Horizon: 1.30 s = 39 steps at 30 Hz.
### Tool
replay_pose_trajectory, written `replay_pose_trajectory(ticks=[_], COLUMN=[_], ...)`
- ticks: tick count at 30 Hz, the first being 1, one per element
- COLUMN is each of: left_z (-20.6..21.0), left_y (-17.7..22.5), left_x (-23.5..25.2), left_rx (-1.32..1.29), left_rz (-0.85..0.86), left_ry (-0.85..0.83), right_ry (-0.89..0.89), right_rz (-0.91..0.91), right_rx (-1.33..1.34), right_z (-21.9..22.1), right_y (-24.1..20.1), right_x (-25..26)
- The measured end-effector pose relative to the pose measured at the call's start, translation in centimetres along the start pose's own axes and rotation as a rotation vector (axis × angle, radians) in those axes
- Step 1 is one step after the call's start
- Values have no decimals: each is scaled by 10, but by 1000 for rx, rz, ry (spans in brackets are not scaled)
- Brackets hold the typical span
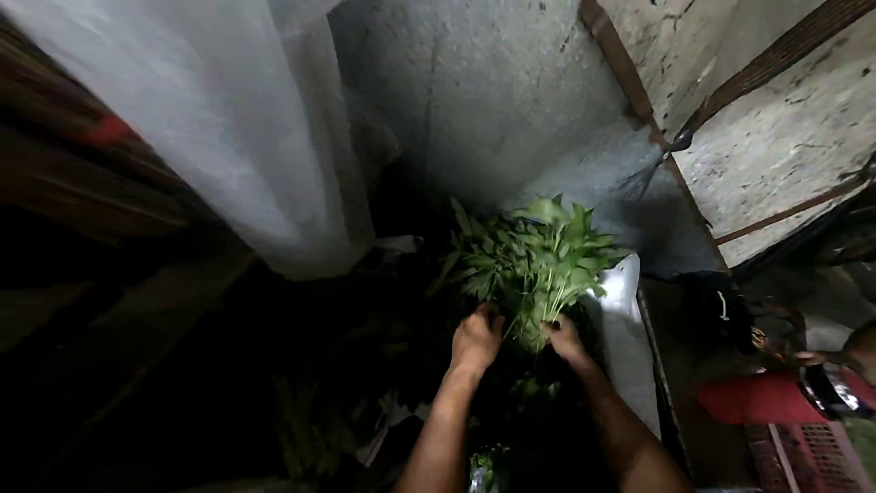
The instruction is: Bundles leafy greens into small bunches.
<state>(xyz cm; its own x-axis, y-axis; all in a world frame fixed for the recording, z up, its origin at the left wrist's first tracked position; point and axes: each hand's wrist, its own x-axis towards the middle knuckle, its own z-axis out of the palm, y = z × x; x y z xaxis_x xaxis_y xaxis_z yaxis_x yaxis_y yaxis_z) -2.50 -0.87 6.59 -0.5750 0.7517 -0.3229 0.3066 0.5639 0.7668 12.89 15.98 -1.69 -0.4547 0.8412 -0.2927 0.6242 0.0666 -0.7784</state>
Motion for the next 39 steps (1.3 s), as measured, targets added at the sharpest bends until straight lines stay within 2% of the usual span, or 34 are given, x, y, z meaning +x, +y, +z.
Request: replay_pose_trajectory(ticks=[3,8,10,12,14,17,20,23,26,33,35,39], left_z=[-1,-5,-6,-6,-6,-1,2,15,23,26,27,23], left_y=[-2,-7,-8,-7,-6,-5,-4,-11,-11,-6,-5,-9], left_x=[1,0,0,1,1,0,-1,1,0,-6,-7,-5], left_rx=[4,-8,-8,3,9,-3,-81,-321,-608,-743,-770,-764], left_rz=[-12,-18,-22,-21,-14,-13,38,201,354,226,153,65], left_ry=[7,18,17,10,13,3,-22,-15,-10,-87,-64,74], right_ry=[56,244,424,659,726,464,304,121,31,-3,-39,-215], right_rz=[190,258,122,-114,-300,-239,-350,-457,-504,-555,-579,-435], right_rx=[55,196,203,174,159,178,301,448,411,90,16,-281], right_z=[6,4,0,-4,-9,-22,-24,-17,-9,15,23,16], right_y=[31,45,38,30,29,25,6,-17,-30,-33,-34,-40], right_x=[4,-22,-45,-62,-65,-58,-56,-72,-82,-89,-90,-94])
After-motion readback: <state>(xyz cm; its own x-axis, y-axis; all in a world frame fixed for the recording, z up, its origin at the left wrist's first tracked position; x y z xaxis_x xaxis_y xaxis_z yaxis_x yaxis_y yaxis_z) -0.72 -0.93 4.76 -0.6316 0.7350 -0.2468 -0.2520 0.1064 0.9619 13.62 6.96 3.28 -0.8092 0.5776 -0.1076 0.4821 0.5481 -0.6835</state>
